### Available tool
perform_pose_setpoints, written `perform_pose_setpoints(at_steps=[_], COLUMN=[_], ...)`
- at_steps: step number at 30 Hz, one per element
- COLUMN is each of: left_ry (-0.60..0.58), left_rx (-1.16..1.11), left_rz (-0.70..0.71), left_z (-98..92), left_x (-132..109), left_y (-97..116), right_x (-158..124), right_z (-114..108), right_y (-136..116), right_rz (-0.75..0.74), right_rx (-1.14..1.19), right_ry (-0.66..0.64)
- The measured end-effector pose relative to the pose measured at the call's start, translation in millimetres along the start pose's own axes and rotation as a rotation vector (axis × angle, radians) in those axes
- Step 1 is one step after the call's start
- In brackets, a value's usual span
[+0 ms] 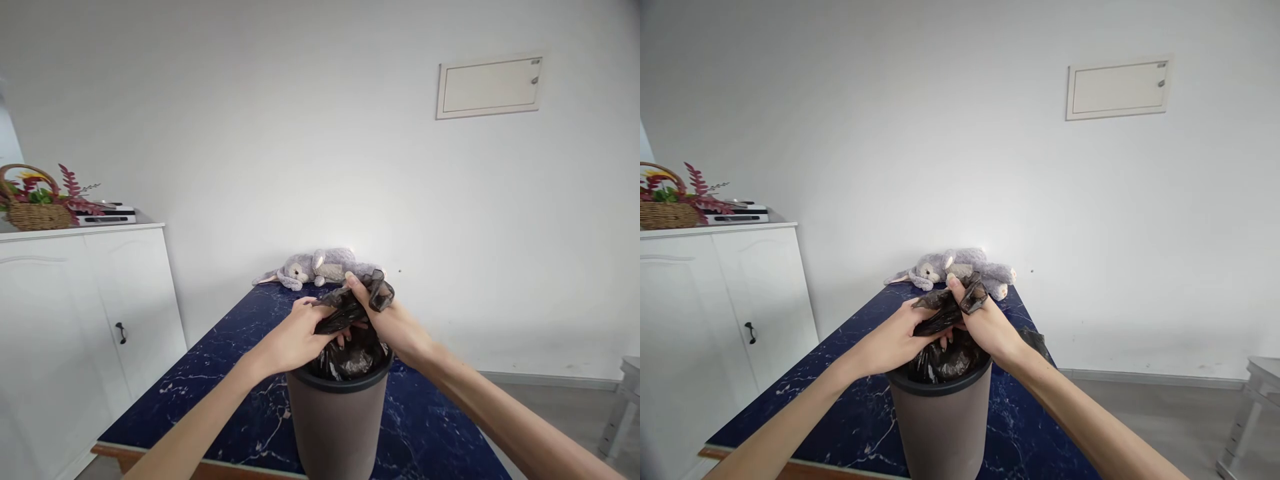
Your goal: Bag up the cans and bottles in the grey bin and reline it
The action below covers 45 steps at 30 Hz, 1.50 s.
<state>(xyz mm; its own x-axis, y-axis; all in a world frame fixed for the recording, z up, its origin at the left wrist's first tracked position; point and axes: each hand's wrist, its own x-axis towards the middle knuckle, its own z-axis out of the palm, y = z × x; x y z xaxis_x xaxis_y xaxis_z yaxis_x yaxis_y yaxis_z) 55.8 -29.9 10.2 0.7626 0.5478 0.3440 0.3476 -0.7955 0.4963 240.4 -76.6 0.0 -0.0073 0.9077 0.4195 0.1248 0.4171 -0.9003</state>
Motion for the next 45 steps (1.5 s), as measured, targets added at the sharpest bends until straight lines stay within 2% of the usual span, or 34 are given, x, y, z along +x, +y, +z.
perform_pose_setpoints(at_steps=[2,7,9,13,15,18,20,22,24,28,34,40,45], left_ry=[-0.043,-0.035,-0.033,0.021,0.04,0.037,0.036,0.045,0.048,0.036,0.042,0.047,0.018], left_rx=[-0.118,-0.407,-0.457,-0.488,-0.474,-0.449,-0.437,-0.42,-0.43,-0.483,-0.483,-0.46,-0.479], left_rz=[-0.025,-0.195,-0.229,-0.19,-0.195,-0.211,-0.203,-0.196,-0.198,-0.188,-0.212,-0.2,-0.191], left_z=[-6.5,-14.3,-13.5,-11.1,-11.2,-12.5,-13.2,-13.2,-12.7,-11.6,-11.5,-11.2,-9.5], left_x=[1,2,2,2,2,1,1,1,2,2,2,3,3], left_y=[-8,-17,-16,-14,-14,-14,-14,-15,-16,-17,-14,-12,-10], right_x=[-4,-13,-15,-16,-13,-11,-11,-14,-16,-17,-12,-18,-20], right_z=[-11,-35,-37,-34,-33,-34,-35,-35,-34,-33,-36,-35,-35], right_y=[-4,-10,-9,-2,2,3,1,-2,-4,-1,5,-2,5], right_rz=[-0.064,-0.384,-0.454,-0.499,-0.595,-0.763,-0.814,-0.823,-0.77,-0.576,-0.737,-0.722,-0.534], right_rx=[-0.138,-0.573,-0.706,-0.854,-0.844,-0.817,-0.87,-0.942,-0.954,-0.762,-0.697,-0.824,-0.661], right_ry=[-0.121,-0.417,-0.415,-0.209,-0.221,-0.304,-0.336,-0.368,-0.344,-0.214,-0.311,-0.378,-0.215])
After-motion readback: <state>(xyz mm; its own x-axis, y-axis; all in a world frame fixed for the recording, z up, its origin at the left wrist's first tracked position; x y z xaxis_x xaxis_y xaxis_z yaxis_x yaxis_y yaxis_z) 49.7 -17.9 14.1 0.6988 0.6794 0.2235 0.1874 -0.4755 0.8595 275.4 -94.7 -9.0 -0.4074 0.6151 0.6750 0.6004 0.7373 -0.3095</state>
